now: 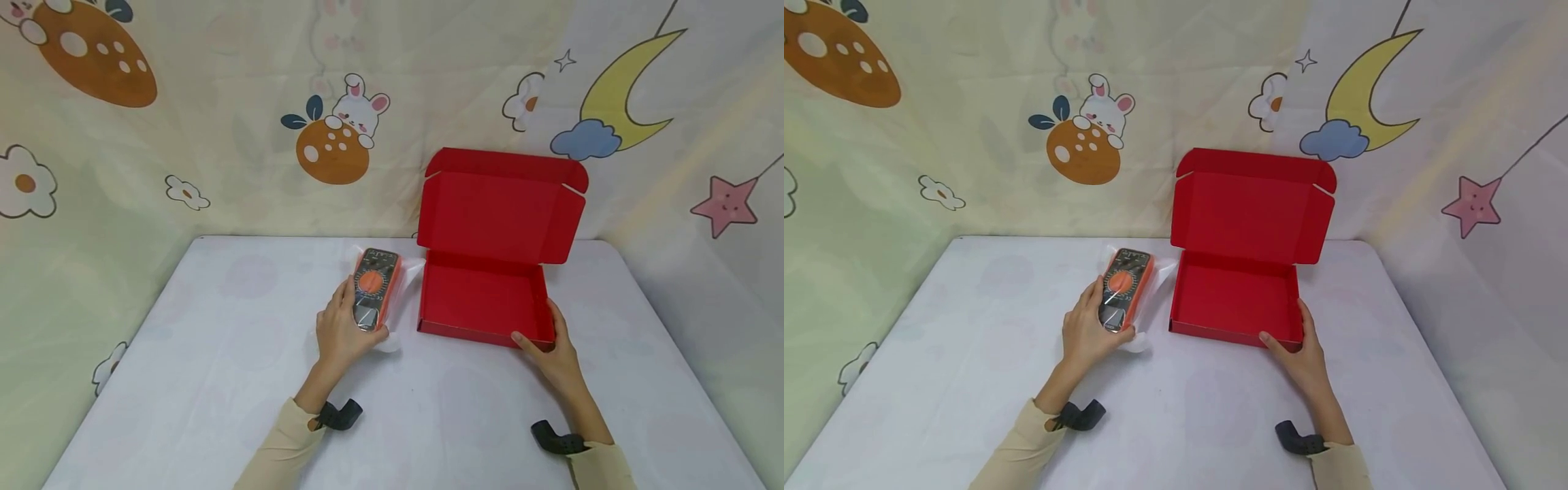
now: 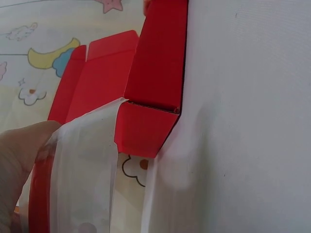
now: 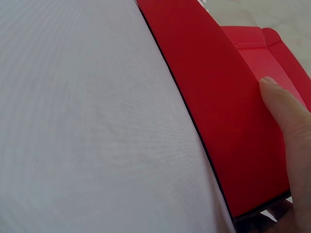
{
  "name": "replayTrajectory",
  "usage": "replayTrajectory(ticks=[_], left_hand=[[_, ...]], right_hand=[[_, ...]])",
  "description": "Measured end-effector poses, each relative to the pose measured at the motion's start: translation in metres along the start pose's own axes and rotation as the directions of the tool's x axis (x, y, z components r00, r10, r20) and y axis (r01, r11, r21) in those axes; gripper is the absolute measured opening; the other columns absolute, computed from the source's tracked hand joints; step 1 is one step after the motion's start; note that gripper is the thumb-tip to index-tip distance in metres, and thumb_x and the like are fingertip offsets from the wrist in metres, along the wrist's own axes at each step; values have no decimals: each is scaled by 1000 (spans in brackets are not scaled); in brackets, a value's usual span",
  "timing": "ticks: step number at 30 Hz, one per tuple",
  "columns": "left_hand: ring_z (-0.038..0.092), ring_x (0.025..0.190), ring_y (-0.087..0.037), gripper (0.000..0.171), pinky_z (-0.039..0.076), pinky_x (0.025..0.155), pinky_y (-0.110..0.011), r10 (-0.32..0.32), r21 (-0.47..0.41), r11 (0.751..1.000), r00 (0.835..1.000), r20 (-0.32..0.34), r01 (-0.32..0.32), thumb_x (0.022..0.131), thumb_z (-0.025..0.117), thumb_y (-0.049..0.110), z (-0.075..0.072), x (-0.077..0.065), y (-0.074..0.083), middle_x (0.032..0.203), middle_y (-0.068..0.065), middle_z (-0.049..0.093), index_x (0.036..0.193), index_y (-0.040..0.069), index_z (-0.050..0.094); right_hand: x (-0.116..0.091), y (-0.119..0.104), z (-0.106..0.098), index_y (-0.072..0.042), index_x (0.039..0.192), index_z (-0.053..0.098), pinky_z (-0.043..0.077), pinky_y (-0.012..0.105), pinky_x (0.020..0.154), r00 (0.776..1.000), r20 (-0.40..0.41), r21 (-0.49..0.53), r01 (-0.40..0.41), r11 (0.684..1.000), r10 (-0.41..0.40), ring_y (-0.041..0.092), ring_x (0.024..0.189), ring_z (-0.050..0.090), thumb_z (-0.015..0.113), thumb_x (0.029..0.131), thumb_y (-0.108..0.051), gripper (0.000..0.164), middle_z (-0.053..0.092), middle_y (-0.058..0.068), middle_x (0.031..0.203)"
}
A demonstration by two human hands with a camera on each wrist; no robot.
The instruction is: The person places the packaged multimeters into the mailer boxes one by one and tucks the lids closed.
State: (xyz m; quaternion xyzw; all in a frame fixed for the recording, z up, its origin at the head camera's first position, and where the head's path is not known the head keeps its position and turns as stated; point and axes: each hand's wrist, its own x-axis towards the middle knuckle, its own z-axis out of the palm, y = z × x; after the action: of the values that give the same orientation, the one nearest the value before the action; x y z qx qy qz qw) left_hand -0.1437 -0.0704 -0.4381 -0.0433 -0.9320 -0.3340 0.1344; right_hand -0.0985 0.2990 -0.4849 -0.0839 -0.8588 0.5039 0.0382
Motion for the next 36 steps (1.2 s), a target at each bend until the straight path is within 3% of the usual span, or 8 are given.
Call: replayTrajectory(ticks=[9, 22, 36], left_hand=[[56, 114, -33, 100, 44, 77, -44, 80, -18, 997, 997, 4, -79, 64, 81, 41, 4, -2, 5, 141, -19, 50, 147, 2, 40], [56, 113, -31, 102, 45, 79, -43, 135, -33, 990, 990, 36, -134, 65, 83, 40, 13, -4, 16, 141, -18, 49, 148, 3, 39], [55, 115, -30, 101, 48, 81, -44, 240, -23, 971, 968, 80, -239, 66, 83, 42, 18, 1, 29, 141, -17, 50, 147, 1, 40]], right_hand=[[0, 0, -1, -30, 158, 2, 37, 68, 98, 1000, 7, 12, 1, 1000, -1, 42, 136, 27, 71, 88, -37, 98, 22, 18, 158], [1, -2, 0, -29, 158, 3, 38, 67, 98, 1000, 7, 7, 15, 1000, -15, 42, 137, 27, 72, 87, -36, 99, 22, 17, 158], [-1, 0, -2, -29, 158, 3, 39, 67, 98, 1000, 4, 6, 18, 1000, -18, 41, 136, 28, 71, 88, -36, 98, 23, 17, 157]])
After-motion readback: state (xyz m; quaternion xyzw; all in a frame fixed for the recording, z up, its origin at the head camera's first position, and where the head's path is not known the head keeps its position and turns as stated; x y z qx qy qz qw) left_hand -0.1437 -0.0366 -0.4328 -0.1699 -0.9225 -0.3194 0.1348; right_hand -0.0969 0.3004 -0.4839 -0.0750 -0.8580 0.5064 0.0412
